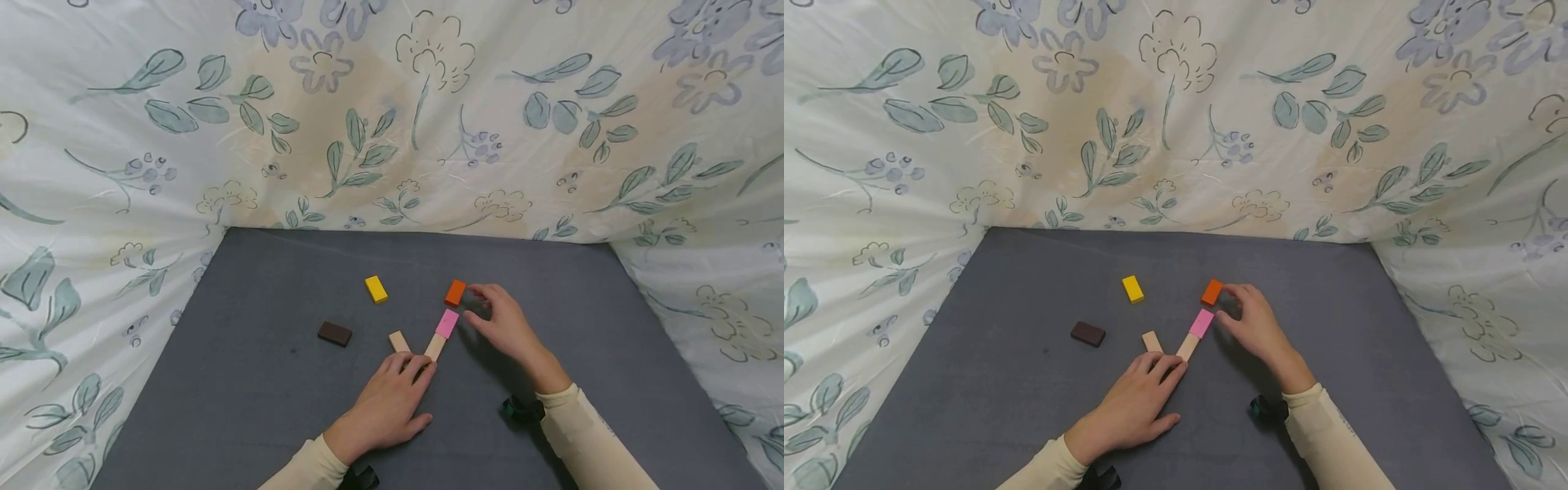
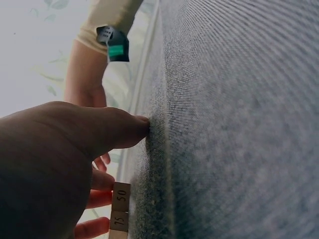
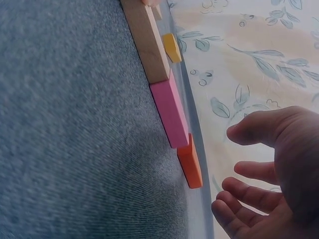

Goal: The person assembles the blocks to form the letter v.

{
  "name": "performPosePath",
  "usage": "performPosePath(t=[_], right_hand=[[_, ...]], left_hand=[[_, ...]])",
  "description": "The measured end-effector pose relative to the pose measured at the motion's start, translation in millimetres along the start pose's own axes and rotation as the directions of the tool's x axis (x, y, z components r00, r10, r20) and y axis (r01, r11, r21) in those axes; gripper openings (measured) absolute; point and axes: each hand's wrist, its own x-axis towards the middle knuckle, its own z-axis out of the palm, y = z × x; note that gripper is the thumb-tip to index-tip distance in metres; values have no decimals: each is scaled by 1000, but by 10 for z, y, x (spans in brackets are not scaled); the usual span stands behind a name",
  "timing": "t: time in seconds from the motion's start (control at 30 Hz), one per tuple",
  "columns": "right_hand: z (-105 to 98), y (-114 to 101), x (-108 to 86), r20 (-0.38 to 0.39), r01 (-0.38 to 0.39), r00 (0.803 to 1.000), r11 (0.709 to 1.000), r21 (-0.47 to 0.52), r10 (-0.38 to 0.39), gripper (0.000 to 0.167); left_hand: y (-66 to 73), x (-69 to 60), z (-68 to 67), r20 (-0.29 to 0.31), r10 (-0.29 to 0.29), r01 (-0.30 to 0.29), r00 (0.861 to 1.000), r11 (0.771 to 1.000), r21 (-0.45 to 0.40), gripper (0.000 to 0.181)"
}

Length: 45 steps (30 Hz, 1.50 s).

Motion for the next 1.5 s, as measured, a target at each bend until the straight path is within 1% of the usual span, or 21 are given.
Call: performPosePath(t=[0.17, 0.37, 0.73, 0.97, 1.2, 1.33, 1.5], right_hand=[[-18, 15, 12, 5, -16, 1000, 1000, 3, 16, 56], [-29, 40, 26, 6, -7, 1000, 1000, -11, 7, 55], [-44, 95, 64, 13, -17, 1000, 1000, -9, 17, 56], [-33, 113, 100, 21, -14, 1000, 1000, -13, 14, 57], [-37, 148, 133, 33, -22, 999, 1000, -15, 23, 58], [-39, 161, 167, 37, -21, 999, 1000, -10, 21, 58], [-28, 185, 199, 43, -25, 999, 1000, -19, 26, 59]], left_hand=[[5, -1, -2, 6, -2, 2, 1000, 1000, 4, 77], [0, 4, -3, 6, -6, 6, 1000, 1000, 1, 77], [4, -27, -3, -32, 19, -19, 999, 1000, 9, 76], [2, -21, 9, -20, 10, -10, 1000, 1000, 4, 76], [3, -14, 5, -22, 8, -8, 1000, 1000, -5, 75], [1, -10, 0, -11, -2, 1, 1000, 1000, -13, 75], [2, -14, 4, -18, 6, -6, 1000, 1000, -9, 75]])
